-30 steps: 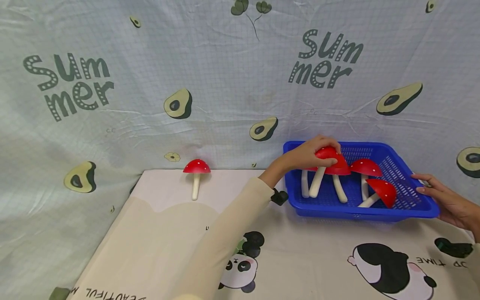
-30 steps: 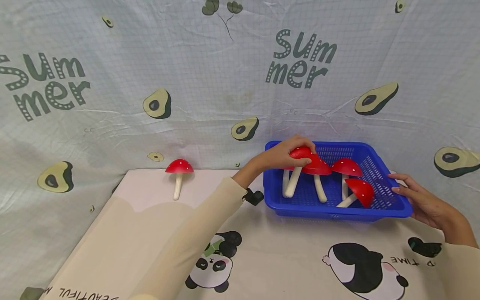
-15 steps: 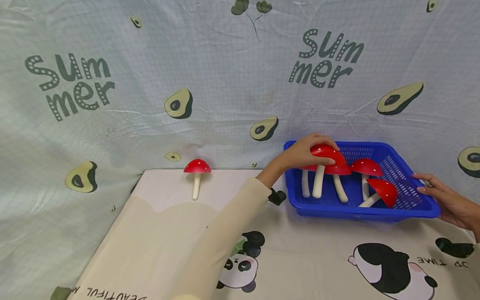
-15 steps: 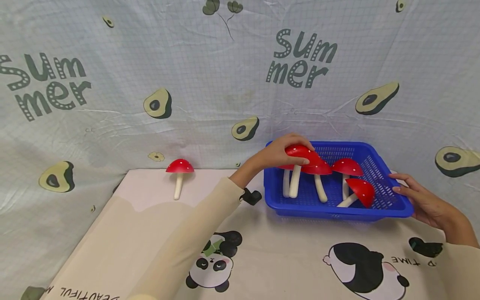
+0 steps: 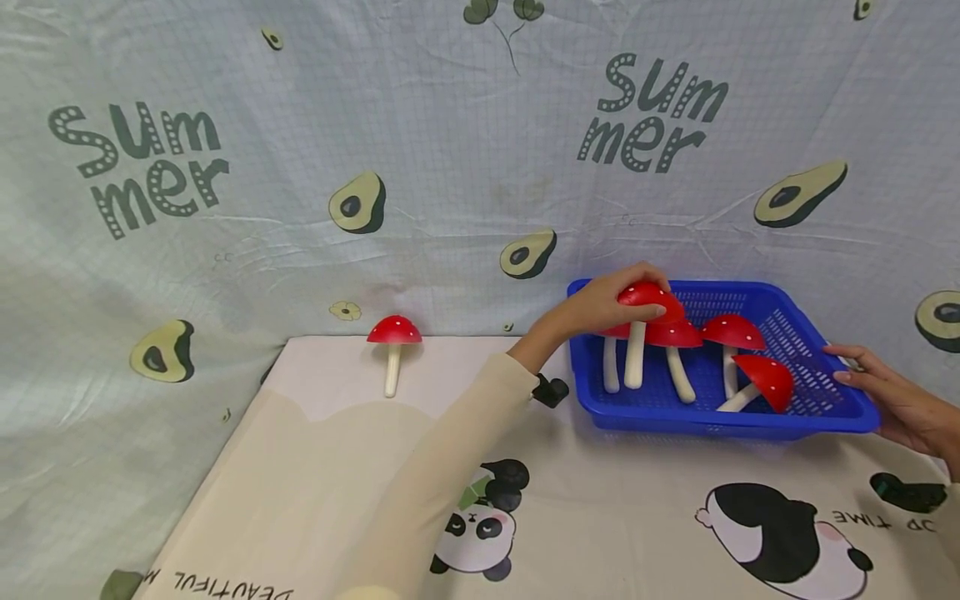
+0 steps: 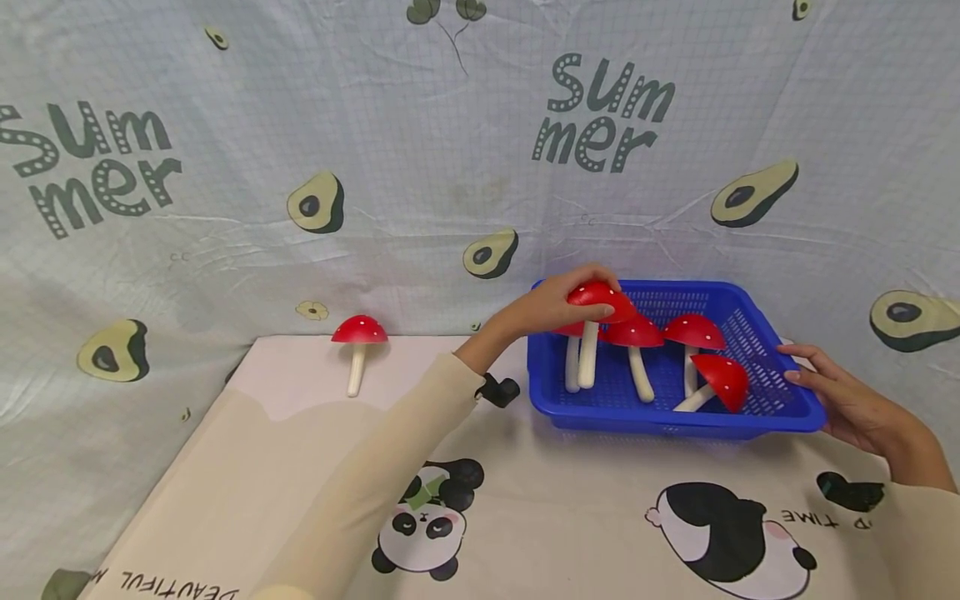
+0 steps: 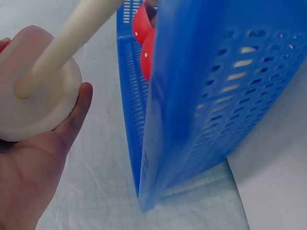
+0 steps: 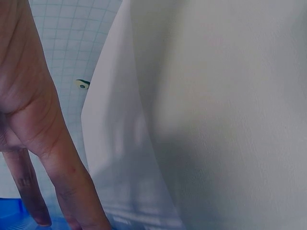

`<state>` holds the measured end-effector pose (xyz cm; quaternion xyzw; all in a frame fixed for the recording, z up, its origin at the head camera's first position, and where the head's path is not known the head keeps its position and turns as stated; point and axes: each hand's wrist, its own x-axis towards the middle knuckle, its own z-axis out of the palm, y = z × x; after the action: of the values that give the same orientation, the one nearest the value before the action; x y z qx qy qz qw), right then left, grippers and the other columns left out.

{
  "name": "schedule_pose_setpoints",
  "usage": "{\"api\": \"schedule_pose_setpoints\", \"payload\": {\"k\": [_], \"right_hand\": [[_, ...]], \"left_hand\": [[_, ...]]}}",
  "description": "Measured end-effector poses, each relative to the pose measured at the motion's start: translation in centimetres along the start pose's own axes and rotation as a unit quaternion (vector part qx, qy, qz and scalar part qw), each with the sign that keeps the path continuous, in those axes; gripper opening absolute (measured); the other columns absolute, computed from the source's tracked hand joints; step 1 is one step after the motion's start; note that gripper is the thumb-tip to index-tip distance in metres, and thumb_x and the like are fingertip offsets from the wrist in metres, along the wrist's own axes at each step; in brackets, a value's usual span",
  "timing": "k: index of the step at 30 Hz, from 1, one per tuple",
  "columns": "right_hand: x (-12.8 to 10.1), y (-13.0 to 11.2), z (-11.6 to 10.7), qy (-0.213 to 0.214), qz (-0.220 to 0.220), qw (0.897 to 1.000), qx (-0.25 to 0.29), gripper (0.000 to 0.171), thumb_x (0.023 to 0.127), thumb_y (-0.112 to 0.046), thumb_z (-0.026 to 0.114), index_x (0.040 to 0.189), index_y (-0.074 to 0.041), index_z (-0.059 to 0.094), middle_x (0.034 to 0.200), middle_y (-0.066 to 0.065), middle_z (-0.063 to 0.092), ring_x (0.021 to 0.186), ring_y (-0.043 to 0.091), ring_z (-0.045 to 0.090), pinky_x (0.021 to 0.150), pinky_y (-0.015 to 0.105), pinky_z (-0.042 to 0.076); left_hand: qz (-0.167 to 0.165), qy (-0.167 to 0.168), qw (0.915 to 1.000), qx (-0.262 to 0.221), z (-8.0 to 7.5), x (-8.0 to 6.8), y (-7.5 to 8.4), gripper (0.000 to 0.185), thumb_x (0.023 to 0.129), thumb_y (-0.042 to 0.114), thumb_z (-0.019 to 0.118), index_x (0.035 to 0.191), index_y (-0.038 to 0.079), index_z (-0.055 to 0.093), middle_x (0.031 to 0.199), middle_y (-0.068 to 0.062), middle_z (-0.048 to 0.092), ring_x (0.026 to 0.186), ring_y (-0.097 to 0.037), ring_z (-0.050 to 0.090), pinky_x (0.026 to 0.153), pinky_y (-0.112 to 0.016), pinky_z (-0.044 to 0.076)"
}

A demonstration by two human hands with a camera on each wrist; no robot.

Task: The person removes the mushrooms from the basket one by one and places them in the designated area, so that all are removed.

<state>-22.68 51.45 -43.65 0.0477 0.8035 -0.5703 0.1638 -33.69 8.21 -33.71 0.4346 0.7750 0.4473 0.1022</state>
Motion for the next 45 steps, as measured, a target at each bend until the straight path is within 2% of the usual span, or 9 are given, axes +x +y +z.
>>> {"api": "schedule_pose_setpoints", "payload": {"k": [4,6,14,19,26,36,40,43,45], "right_hand": [[0.0,-0.1,-0.1,-0.004,-0.002,1.000,0.023,0.045,0.110,-0.028,0.042,0.125,-0.068,0.030,0.109,-0.027,0.046,0.091,0.017,0.069,0.080,0.053,0.060],[-0.1,-0.1,-0.1,-0.006,-0.003,0.999,0.037,0.045,0.110,-0.026,0.042,0.125,-0.067,0.032,0.103,-0.032,0.049,0.090,0.017,0.070,0.078,0.054,0.060],[-0.1,0.0,-0.1,-0.012,-0.002,0.998,0.058,0.045,0.110,-0.024,0.042,0.125,-0.066,0.034,0.101,-0.031,0.052,0.089,0.018,0.070,0.078,0.054,0.060],[0.0,0.1,-0.1,-0.009,0.000,0.999,0.046,0.046,0.110,-0.026,0.042,0.126,-0.067,0.032,0.103,-0.031,0.048,0.090,0.017,0.070,0.079,0.054,0.059],[0.2,0.1,-0.1,-0.003,0.007,1.000,0.013,0.045,0.110,-0.030,0.041,0.125,-0.071,0.028,0.123,-0.007,0.035,0.093,0.016,0.068,0.082,0.055,0.059],[0.1,0.0,0.0,-0.002,0.007,1.000,0.010,0.045,0.110,-0.030,0.040,0.125,-0.071,0.027,0.127,-0.002,0.032,0.093,0.016,0.068,0.082,0.055,0.059],[0.0,-0.1,0.0,-0.004,0.005,1.000,0.021,0.045,0.110,-0.029,0.041,0.125,-0.069,0.029,0.120,-0.010,0.038,0.092,0.017,0.068,0.081,0.054,0.059],[-0.1,-0.1,-0.1,-0.005,0.002,0.999,0.032,0.045,0.110,-0.027,0.041,0.125,-0.068,0.031,0.110,-0.022,0.043,0.091,0.017,0.069,0.080,0.053,0.060],[-0.1,-0.1,-0.1,-0.007,0.000,0.999,0.038,0.045,0.110,-0.026,0.041,0.126,-0.067,0.032,0.108,-0.023,0.044,0.090,0.016,0.069,0.079,0.053,0.060]], "left_hand": [[0.002,0.000,1.0000,-0.004,-0.4,-0.2,-0.2,0.031,0.098,0.028,0.066,0.127,0.021,0.057,0.129,0.000,0.058,0.114,-0.013,0.055,0.089,-0.021,0.051],[0.006,0.000,1.0000,-0.007,-0.5,-0.2,-0.4,0.030,0.098,0.027,0.066,0.125,0.019,0.057,0.128,-0.001,0.058,0.113,-0.014,0.055,0.088,-0.022,0.052],[0.020,-0.004,0.9994,-0.029,-0.9,-1.0,-1.1,0.026,0.096,0.018,0.067,0.118,0.013,0.053,0.121,-0.007,0.059,0.107,-0.019,0.058,0.082,-0.025,0.057],[0.026,0.005,0.9993,-0.025,-1.2,-1.5,-1.5,0.028,0.097,0.017,0.065,0.123,0.013,0.057,0.125,-0.006,0.059,0.110,-0.018,0.057,0.085,-0.025,0.056],[0.027,0.023,0.9993,-0.014,-1.4,-1.9,-1.9,0.033,0.099,0.017,0.061,0.131,0.015,0.066,0.135,-0.002,0.059,0.116,-0.014,0.053,0.090,-0.025,0.053],[0.012,0.028,0.9995,-0.010,-1.6,-2.1,-2.1,0.025,0.098,0.018,0.062,0.123,0.013,0.063,0.128,-0.004,0.057,0.114,-0.015,0.053,0.088,-0.024,0.053],[0.008,0.028,0.9994,-0.017,-1.9,-2.2,-2.3,0.023,0.099,0.017,0.061,0.121,0.013,0.060,0.127,-0.004,0.056,0.112,-0.017,0.054,0.087,-0.026,0.054],[0.009,0.029,0.9993,-0.021,-2.2,-2.3,-2.5,0.023,0.098,0.018,0.062,0.121,0.014,0.060,0.128,-0.004,0.056,0.112,-0.017,0.055,0.087,-0.026,0.054],[0.010,0.032,0.9991,-0.026,-2.5,-2.5,-2.5,0.024,0.098,0.018,0.062,0.122,0.014,0.061,0.128,-0.004,0.056,0.112,-0.018,0.055,0.086,-0.027,0.055]]}}
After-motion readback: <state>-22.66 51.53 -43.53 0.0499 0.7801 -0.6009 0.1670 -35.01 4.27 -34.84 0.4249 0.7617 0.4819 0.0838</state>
